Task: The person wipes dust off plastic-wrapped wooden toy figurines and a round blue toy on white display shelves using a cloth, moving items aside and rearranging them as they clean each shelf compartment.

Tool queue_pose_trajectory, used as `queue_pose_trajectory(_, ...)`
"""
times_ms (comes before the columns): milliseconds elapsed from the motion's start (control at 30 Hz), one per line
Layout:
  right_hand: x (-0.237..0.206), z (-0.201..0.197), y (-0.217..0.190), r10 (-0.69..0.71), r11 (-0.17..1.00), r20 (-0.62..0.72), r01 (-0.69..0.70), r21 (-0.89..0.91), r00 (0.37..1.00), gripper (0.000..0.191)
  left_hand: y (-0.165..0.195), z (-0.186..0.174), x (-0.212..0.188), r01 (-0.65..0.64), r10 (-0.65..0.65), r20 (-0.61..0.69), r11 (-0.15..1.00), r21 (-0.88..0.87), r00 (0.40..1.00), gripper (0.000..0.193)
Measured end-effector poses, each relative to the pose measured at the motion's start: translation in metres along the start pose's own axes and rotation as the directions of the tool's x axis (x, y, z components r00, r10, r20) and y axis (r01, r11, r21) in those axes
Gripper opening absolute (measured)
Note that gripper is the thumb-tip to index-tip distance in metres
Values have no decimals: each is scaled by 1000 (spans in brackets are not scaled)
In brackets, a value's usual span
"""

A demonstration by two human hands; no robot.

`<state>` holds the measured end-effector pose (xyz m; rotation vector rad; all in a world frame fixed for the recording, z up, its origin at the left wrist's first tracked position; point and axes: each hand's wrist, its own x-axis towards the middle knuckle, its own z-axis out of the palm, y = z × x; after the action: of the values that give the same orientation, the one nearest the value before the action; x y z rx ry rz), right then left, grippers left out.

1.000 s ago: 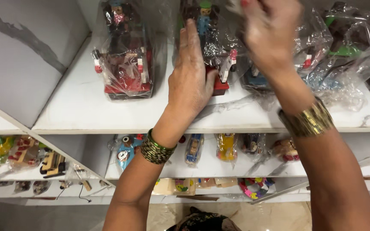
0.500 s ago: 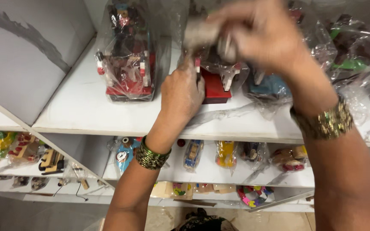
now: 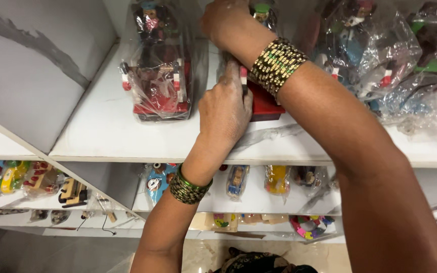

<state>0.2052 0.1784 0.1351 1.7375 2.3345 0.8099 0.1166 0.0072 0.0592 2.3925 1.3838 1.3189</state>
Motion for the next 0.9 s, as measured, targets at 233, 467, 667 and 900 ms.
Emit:
queue_pose_trajectory(233, -42, -49, 16, -106, 964, 384, 1, 266, 917, 27, 1, -2, 1, 34, -36, 68, 999, 39, 997, 54)
queue_pose_trajectory(467, -52, -2, 62, 300, 701, 228, -376, 606, 926, 25, -1, 0, -1, 20, -18, 45, 999, -25, 999, 65)
queue_pose_trajectory(667, -76, 26, 93, 520, 436, 261, -515, 738, 814, 23, -4, 4, -1, 2, -2, 11, 1000, -9, 1000, 63)
queue_pose_trajectory(900, -110, 49, 75, 601, 237, 212, -425, 874, 771, 22, -5, 4, -7, -1, 1, 29, 1000, 7, 1000, 57)
